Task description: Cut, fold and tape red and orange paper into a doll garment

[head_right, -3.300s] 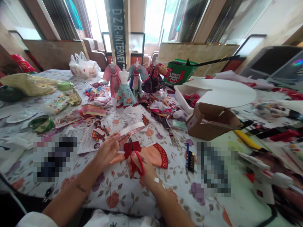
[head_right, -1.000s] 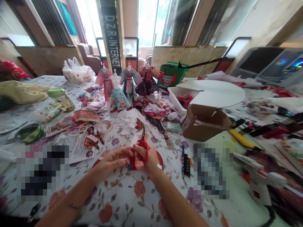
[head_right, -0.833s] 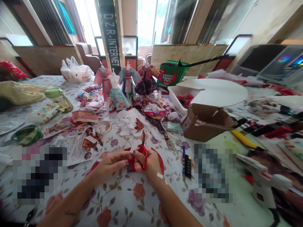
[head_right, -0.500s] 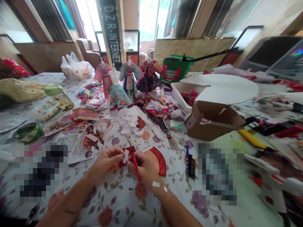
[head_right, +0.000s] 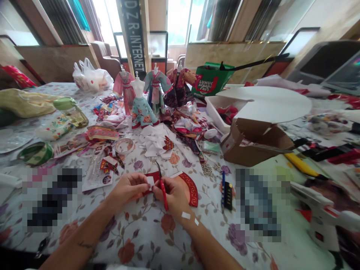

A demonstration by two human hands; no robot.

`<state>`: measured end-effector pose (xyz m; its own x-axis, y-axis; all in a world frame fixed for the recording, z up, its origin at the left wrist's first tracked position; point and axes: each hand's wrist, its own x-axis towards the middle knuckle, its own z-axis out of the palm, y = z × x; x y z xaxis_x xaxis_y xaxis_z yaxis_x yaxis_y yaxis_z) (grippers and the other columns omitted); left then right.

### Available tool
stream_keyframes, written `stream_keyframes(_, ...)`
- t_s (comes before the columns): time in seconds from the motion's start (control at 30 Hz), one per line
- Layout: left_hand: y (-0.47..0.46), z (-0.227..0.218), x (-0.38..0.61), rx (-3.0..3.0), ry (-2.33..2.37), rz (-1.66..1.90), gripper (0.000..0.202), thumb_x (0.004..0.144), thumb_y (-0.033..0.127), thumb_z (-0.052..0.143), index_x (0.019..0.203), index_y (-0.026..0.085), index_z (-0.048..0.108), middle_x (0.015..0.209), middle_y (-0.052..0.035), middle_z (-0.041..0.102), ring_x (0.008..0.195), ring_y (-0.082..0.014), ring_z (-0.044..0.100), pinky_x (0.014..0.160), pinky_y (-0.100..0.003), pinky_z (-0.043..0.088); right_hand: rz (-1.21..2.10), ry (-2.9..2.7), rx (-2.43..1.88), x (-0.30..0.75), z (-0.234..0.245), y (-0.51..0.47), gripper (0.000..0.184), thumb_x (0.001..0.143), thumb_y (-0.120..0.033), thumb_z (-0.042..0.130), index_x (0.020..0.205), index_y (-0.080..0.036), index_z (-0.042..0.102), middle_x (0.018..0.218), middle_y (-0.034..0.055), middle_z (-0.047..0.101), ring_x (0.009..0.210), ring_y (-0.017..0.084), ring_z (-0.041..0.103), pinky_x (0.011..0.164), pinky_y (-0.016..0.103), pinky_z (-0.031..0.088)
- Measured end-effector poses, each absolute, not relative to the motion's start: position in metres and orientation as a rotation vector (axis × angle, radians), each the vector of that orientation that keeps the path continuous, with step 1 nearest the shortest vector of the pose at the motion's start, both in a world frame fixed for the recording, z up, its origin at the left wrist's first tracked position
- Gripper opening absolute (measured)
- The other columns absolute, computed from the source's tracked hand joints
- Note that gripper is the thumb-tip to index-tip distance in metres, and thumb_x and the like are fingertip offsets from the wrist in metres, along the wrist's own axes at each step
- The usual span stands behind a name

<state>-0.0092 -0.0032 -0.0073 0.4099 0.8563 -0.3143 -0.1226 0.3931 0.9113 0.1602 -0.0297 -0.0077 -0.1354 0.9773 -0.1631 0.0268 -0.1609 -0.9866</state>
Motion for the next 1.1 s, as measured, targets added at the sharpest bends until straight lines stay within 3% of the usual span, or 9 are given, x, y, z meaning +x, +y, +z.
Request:
stream_keyframes(0.17, -0.005, -0.002, -0.006, 0.931, 0.976, 0.82, 0.022, 0.064, 0.03, 0.076, 0.069, 0.013, 0.063, 0.05, 0.0052, 0.054, 0.036, -0.0013, 0.035, 0.037, -0.015, 0.025, 1.394, -1.21, -1.3, 0.158, -0.008, -0.031, 0.024, 0.07, -0.037, 0.07, 0.071, -0.015, 0.061, 0.057, -0.0031, 0.051, 0.052, 0.009, 0.043, 0.048, 0.02, 0.033)
stream_keyframes(0.27, -0.005, -0.003, -0.005, 0.91, 0.998, 0.937, 0.019, 0.063, 0.027, 0.076, 0.069, 0.013, 0.064, 0.054, 0.0032, 0.059, 0.043, -0.0037, 0.046, 0.041, -0.014, 0.034, 1.406, -1.152, -1.306, 0.157, -0.006, -0.032, 0.026, 0.069, -0.039, 0.07, 0.077, -0.015, 0.063, 0.057, -0.0031, 0.052, 0.051, 0.009, 0.043, 0.048, 0.02, 0.035)
stream_keyframes(0.37, -0.001, -0.007, -0.009, 0.843, 0.98, 1.078, 0.017, 0.061, 0.022, 0.078, 0.068, 0.013, 0.065, 0.061, 0.0007, 0.065, 0.054, -0.0068, 0.057, 0.054, -0.016, 0.045, 1.4, -1.13, -1.277, 0.157, -0.008, -0.033, 0.03, 0.073, -0.044, 0.067, 0.082, -0.016, 0.062, 0.056, -0.0027, 0.054, 0.049, 0.009, 0.042, 0.046, 0.02, 0.033)
stream_keyframes(0.5, 0.006, -0.007, -0.016, 0.68, 0.925, 1.192, 0.018, 0.06, 0.021, 0.079, 0.07, 0.014, 0.065, 0.063, 0.0014, 0.065, 0.057, -0.0087, 0.061, 0.06, -0.018, 0.05, 1.408, -1.318, -1.237, 0.157, -0.014, -0.035, 0.035, 0.082, -0.051, 0.055, 0.08, -0.017, 0.06, 0.061, 0.0, 0.057, 0.052, 0.011, 0.045, 0.048, 0.022, 0.034)
stream_keyframes(0.73, 0.004, -0.002, -0.015, 0.613, 0.911, 1.219, 0.02, 0.058, 0.019, 0.08, 0.068, 0.013, 0.064, 0.063, 0.0019, 0.064, 0.058, -0.0092, 0.063, 0.06, -0.018, 0.052, 1.552, -1.517, -1.218, 0.143, -0.009, -0.041, 0.043, 0.081, -0.058, 0.05, 0.067, -0.018, 0.051, 0.057, -0.0012, 0.05, 0.056, 0.014, 0.05, 0.052, 0.024, 0.039)
stream_keyframes(1.1, 0.001, -0.007, -0.013, 0.726, 0.964, 1.164, 0.018, 0.06, 0.02, 0.078, 0.069, 0.014, 0.064, 0.065, 0.0002, 0.068, 0.056, -0.0086, 0.06, 0.059, -0.019, 0.049, 1.528, -1.516, -1.292, 0.141, -0.003, -0.039, 0.045, 0.078, -0.057, 0.054, 0.059, -0.02, 0.036, 0.054, -0.0031, 0.04, 0.054, 0.012, 0.039, 0.048, 0.023, 0.028)
